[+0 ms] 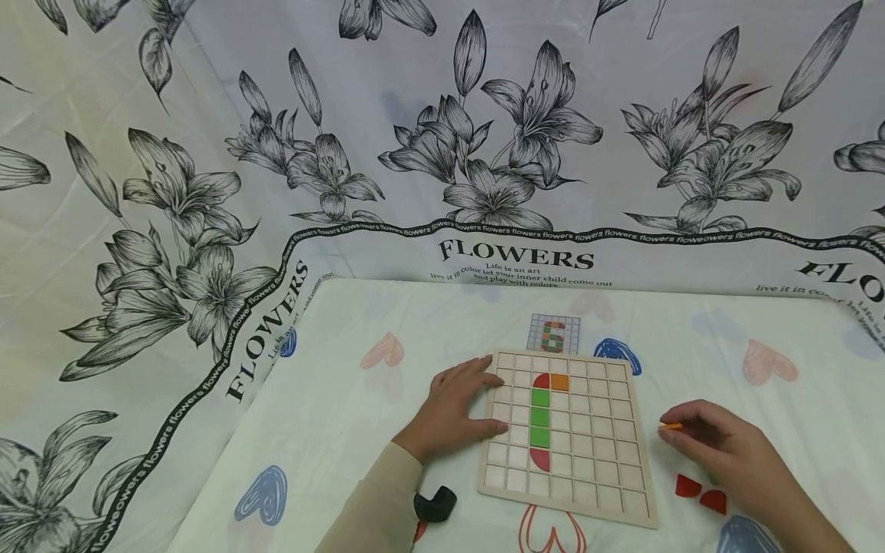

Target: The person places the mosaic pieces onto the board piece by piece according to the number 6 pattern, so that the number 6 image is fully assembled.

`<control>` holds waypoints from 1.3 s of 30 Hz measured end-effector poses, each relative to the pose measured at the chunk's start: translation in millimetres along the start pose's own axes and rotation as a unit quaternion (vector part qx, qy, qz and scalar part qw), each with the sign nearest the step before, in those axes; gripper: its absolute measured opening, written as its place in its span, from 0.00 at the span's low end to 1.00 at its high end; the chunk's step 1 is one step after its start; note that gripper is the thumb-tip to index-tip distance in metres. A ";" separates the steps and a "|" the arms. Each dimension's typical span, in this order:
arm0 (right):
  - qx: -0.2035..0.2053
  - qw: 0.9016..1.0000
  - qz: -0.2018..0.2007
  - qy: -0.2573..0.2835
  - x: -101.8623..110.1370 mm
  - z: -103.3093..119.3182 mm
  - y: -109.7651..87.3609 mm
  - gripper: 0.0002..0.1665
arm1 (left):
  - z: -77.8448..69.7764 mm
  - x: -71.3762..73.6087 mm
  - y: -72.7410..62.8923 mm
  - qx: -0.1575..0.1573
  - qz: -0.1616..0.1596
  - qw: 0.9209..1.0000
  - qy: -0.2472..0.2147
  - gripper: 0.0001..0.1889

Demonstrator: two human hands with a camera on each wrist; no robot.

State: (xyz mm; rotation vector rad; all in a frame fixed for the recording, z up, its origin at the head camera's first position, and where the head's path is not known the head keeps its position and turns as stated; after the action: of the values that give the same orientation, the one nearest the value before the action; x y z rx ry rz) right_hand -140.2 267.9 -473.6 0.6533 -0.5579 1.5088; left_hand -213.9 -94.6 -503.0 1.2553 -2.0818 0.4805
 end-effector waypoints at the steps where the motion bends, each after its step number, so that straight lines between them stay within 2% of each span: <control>1: -0.001 1.000 0.003 0.005 -2.0 1.9 1.1 0.10 | 0.2 0.0 0.0 0.000 0.000 1.000 -0.001 0.34; 5: 0.009 1.000 0.008 0.012 -7.8 11.1 5.6 0.10 | 0.7 0.0 0.2 -0.004 0.000 1.000 -0.003 0.34; 16: 0.083 0.996 0.003 0.042 -19.0 34.6 12.5 0.11 | 1.9 -0.8 0.8 -0.005 -0.002 1.000 0.000 0.34; 26: 0.078 0.997 0.011 0.025 -30.2 42.3 16.4 0.11 | 1.4 -0.6 0.4 -0.002 0.000 1.000 0.000 0.34; 39: 0.104 0.993 0.044 0.039 -43.4 59.2 24.7 0.09 | 1.2 -0.1 0.5 -0.013 0.001 1.000 0.007 0.34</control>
State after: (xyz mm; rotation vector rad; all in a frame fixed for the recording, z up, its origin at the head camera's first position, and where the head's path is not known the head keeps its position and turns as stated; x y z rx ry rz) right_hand -161.1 194.5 -460.4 0.7338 -0.3764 1.6825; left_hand -214.8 -95.0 -503.9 1.2308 -2.0710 0.4607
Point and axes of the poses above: each hand's wrist, its own y-axis towards the middle knuckle, its own x-axis out of the back of the hand, z = x × y, the point moved 8 cm from there along y, towards the middle knuckle, and after that the axes turned 11 degrees about -y, right-handed, at the moved point
